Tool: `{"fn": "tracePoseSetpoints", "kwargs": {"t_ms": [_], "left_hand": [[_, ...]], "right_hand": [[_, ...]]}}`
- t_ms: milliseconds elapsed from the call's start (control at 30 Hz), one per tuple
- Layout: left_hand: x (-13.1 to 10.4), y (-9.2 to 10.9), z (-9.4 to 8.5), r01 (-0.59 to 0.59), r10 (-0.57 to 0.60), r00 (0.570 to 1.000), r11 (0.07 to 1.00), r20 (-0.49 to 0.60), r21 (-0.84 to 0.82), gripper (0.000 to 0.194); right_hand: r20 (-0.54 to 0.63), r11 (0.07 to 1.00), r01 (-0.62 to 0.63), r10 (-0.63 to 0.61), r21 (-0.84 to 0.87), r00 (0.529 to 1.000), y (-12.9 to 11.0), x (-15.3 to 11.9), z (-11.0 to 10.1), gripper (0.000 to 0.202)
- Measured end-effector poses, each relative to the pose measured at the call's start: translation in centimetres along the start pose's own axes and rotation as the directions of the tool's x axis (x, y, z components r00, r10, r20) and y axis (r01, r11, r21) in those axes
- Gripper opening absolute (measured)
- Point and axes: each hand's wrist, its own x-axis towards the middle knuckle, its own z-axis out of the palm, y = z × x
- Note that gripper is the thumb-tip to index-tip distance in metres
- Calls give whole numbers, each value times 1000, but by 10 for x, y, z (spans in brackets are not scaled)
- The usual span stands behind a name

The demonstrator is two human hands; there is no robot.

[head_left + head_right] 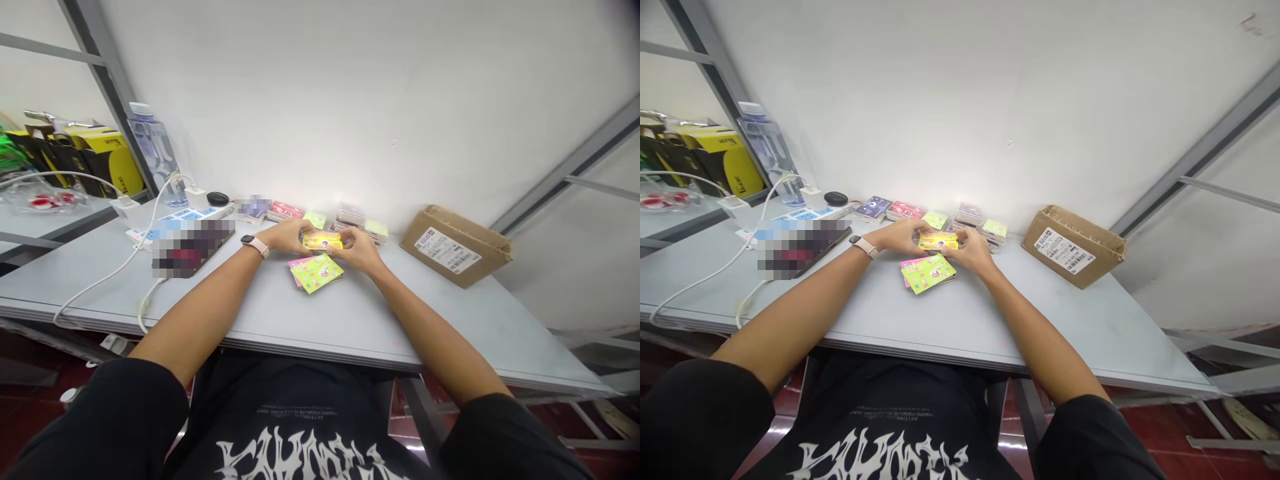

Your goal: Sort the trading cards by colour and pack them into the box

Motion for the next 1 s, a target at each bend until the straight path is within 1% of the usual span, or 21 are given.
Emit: {"fn": "tracePoseSetpoints", "kwargs": {"t_ms": [100,167,267,333,433,500,600,733,800,867,933,1000], "left_hand": [[2,1,3,-10,10,1000,1000,-15,23,74],[2,2,4,-16,16,1000,999,-17,36,73],[3,4,5,-20,21,1000,999,-22,45,74],[3,5,4,-27,29,999,999,-30,41,74],[3,6,4,-38,38,999,999,-38,11,73],[3,6,5,-39,39,998,999,-40,-6,74],[4,5,6,-33,33,998,999,-55,-5,73],[5,2,8,-16,16,997,1000,-76,0,72],[5,1,8,-5,5,997,1000,-74,-6,74],[5,2,8,7,-8,998,1000,-65,-18,76],[4,3,7,18,-19,998,999,-54,-27,77],[3,4,6,20,-22,999,999,-46,-33,76]], "right_hand": [[-11,997,65,-66,-40,998,-3,-1,0,51],[25,987,147,-146,-64,989,-5,-2,-1,46],[99,960,272,-265,-61,959,-8,-6,-3,35],[133,952,303,-295,-45,946,-10,-9,-3,32],[157,957,291,-285,-15,945,-12,-11,-2,33],[152,961,274,-274,18,950,-12,-12,-2,33],[121,964,257,-264,70,957,-11,-10,-3,29],[42,954,272,-279,129,959,-9,-6,-4,29],[5,949,265,-270,173,963,-8,-6,-3,32],[-20,947,238,-239,215,971,-8,-6,-1,40],[-24,945,210,-210,252,977,-8,-7,0,51],[1,941,196,-204,277,979,-9,-8,2,54]]}}
